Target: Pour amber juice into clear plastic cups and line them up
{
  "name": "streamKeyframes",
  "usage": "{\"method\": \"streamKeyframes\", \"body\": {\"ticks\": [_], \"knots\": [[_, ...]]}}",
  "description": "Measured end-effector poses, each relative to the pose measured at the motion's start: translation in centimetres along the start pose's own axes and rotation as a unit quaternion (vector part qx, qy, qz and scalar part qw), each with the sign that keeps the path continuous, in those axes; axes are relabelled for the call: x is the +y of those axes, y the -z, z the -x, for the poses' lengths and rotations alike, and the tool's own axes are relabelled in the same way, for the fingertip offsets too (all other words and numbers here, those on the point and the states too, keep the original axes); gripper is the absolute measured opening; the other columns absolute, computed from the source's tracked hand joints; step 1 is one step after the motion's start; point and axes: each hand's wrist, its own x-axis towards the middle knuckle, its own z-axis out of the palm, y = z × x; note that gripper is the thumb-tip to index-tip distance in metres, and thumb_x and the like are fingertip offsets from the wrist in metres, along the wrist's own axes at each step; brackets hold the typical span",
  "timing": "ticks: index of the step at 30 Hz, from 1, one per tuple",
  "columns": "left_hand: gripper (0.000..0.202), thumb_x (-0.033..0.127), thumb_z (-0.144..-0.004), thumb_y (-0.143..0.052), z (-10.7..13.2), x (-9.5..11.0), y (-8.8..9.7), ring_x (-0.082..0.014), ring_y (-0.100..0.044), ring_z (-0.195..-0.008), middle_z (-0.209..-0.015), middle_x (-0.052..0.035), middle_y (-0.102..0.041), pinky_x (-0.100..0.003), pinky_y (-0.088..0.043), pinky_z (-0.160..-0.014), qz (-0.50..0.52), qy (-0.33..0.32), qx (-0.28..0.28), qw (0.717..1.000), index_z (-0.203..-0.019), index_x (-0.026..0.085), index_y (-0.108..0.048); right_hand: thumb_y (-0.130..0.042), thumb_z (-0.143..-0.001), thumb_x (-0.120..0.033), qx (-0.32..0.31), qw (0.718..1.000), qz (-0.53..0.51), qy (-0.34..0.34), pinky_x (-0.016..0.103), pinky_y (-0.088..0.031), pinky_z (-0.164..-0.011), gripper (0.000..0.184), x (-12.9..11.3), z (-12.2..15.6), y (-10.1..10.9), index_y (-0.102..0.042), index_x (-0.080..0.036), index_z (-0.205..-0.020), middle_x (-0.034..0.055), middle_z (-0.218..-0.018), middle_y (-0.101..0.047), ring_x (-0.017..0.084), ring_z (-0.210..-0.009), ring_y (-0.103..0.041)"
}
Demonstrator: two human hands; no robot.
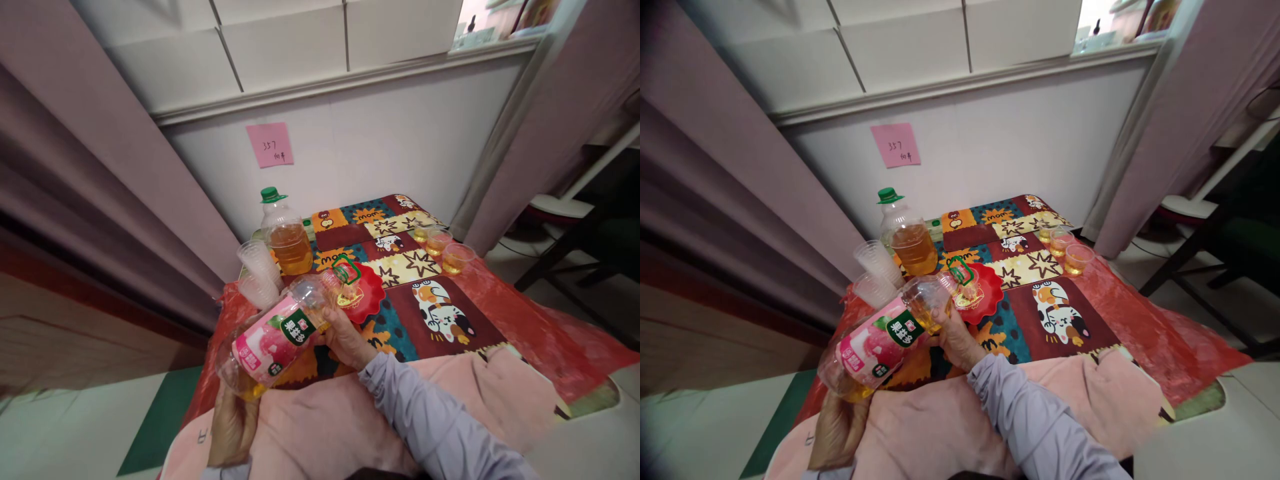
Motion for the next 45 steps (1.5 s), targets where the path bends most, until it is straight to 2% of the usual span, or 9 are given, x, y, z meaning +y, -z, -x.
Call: {"method": "streamKeyframes", "body": {"ticks": [3,8,14,19,23,28,35,39,45], "knots": [[0.073,0.059,-0.078,-0.100,0.1,0.1,-0.3,-0.0385,-0.060,-0.157,-0.159,-0.0077,-0.074,-0.039,-0.067,-0.108,-0.016,0.019,0.025,0.999,-0.144,0.032,-0.080,-0.089,-0.083,-0.073,0.009,1.000,-0.004,-0.004,0.040,-0.074,-0.075,0.086,0.1,-0.1,0.1,-0.062,-0.034,-0.155,0.0092,-0.142,-0.080,0.031,-0.116,-0.080],[0.074,0.054,-0.081,-0.099,0.1,0.2,-0.6,-0.0380,-0.053,-0.163,-0.171,-0.0060,-0.065,-0.036,-0.064,-0.112,-0.007,0.009,0.008,1.000,-0.149,0.034,-0.077,-0.088,-0.084,-0.071,0.008,1.000,-0.002,-0.002,0.043,-0.074,-0.078,0.084,0.0,0.0,0.0,-0.062,-0.034,-0.155,0.0087,-0.147,-0.078,0.031,-0.120,-0.080],[0.080,0.055,-0.079,-0.101,-0.3,-0.6,0.9,-0.0391,-0.051,-0.164,-0.174,-0.0063,-0.061,-0.030,-0.068,-0.101,-0.012,0.020,0.022,0.999,-0.152,0.034,-0.075,-0.089,-0.083,-0.073,0.004,1.000,-0.001,-0.009,0.039,-0.074,-0.077,0.088,-0.2,0.0,0.0,-0.061,-0.033,-0.157,0.0098,-0.145,-0.079,0.030,-0.115,-0.081],[0.080,0.058,-0.076,-0.102,-0.5,-0.8,1.2,-0.0411,-0.060,-0.156,-0.167,-0.0079,-0.068,-0.036,-0.070,-0.100,-0.013,0.020,0.016,1.000,-0.149,0.034,-0.077,-0.089,-0.083,-0.075,0.007,1.000,0.000,-0.009,0.040,-0.074,-0.078,0.084,-0.1,-0.1,0.1,-0.065,-0.033,-0.152,0.0094,-0.148,-0.078,0.031,-0.118,-0.080],[0.081,0.054,-0.073,-0.104,-0.4,-0.6,0.8,-0.0384,-0.068,-0.148,-0.159,-0.0075,-0.074,-0.034,-0.071,-0.095,-0.008,0.017,0.005,1.000,-0.147,0.035,-0.078,-0.090,-0.082,-0.075,0.015,1.000,0.000,-0.011,0.040,-0.074,-0.076,0.085,0.1,-0.1,0.3,-0.064,-0.034,-0.152,0.0093,-0.145,-0.079,0.031,-0.116,-0.081],[0.077,0.056,-0.074,-0.104,-0.2,-0.3,0.5,-0.0358,-0.068,-0.147,-0.157,-0.0083,-0.075,-0.033,-0.069,-0.100,-0.006,0.018,0.029,0.999,-0.143,0.030,-0.080,-0.088,-0.083,-0.075,0.009,1.000,0.007,-0.016,0.039,-0.073,-0.076,0.085,0.0,-0.2,0.3,-0.063,-0.032,-0.152,0.0102,-0.140,-0.081,0.030,-0.112,-0.082],[0.078,0.052,-0.074,-0.104,0.1,0.2,-0.1,-0.0369,-0.067,-0.148,-0.160,-0.0075,-0.074,-0.032,-0.071,-0.095,-0.015,0.022,0.008,1.000,-0.145,0.033,-0.080,-0.088,-0.085,-0.072,0.008,1.000,0.002,-0.008,0.040,-0.074,-0.074,0.082,0.0,-0.2,0.3,-0.062,-0.033,-0.153,0.0091,-0.140,-0.080,0.030,-0.111,-0.082],[0.073,0.054,-0.072,-0.105,0.0,0.0,0.2,-0.0376,-0.068,-0.146,-0.153,-0.0088,-0.077,-0.036,-0.071,-0.098,-0.019,0.020,0.024,0.999,-0.138,0.031,-0.083,-0.088,-0.084,-0.075,0.011,1.000,0.006,-0.015,0.039,-0.073,-0.073,0.083,0.1,-0.3,0.4,-0.063,-0.032,-0.151,0.0086,-0.136,-0.082,0.029,-0.107,-0.083],[0.079,0.057,-0.073,-0.104,-0.3,-0.5,0.9,-0.0371,-0.062,-0.154,-0.159,-0.0064,-0.074,-0.037,-0.067,-0.108,-0.025,0.018,0.032,0.999,-0.144,0.033,-0.080,-0.089,-0.084,-0.075,0.013,1.000,0.002,-0.010,0.041,-0.073,-0.073,0.082,0.3,-0.2,0.5,-0.065,-0.031,-0.149,0.0092,-0.135,-0.083,0.030,-0.107,-0.083]]}}
